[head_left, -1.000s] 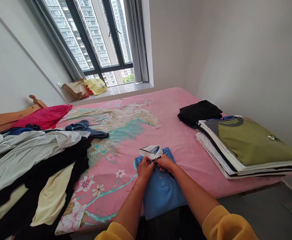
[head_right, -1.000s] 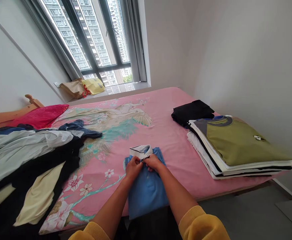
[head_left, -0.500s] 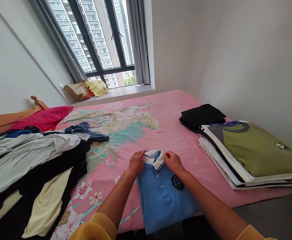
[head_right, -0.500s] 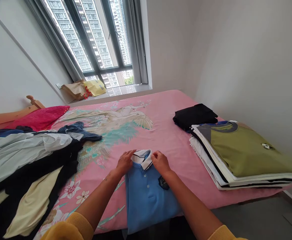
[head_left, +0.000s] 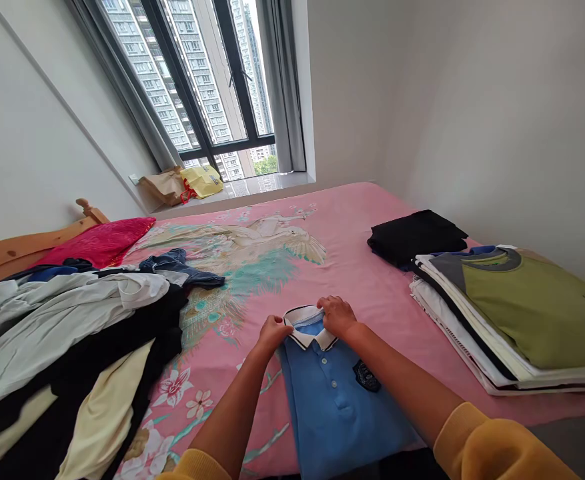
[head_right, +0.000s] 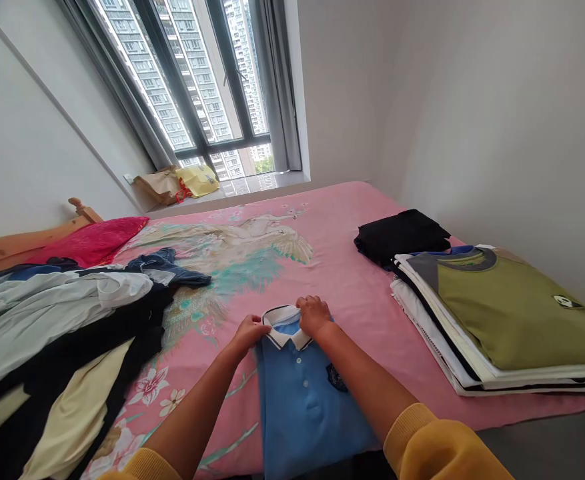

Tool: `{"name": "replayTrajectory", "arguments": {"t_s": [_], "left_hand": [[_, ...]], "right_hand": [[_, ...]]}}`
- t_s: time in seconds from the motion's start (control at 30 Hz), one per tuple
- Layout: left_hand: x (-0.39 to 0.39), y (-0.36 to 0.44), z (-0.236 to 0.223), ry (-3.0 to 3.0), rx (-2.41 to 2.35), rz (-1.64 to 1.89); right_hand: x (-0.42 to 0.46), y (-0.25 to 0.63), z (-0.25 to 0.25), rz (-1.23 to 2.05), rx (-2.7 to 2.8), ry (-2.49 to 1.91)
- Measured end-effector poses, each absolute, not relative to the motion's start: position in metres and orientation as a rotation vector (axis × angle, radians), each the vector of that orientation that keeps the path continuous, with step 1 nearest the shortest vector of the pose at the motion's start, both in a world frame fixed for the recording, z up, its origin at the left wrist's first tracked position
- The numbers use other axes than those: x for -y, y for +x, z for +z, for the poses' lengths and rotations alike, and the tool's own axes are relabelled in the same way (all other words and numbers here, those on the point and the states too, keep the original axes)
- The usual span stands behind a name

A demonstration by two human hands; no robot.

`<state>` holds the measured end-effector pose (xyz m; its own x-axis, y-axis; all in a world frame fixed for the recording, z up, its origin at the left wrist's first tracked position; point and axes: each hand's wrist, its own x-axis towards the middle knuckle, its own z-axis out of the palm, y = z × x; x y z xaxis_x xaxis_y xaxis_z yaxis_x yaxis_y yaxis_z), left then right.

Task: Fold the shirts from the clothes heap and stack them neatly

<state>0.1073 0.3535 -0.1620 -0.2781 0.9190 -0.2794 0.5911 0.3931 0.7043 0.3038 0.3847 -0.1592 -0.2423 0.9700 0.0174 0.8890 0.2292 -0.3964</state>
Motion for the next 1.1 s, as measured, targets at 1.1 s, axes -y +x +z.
{"name": "replayTrajectory", "arguments": {"t_s": [1.1], "left_hand": [[-0.313,0.114,-0.154,0.976,-1.311,1.136]], "right_hand": [[-0.35,0.321,-0.165,0.344,1.893,-1.537]]}}
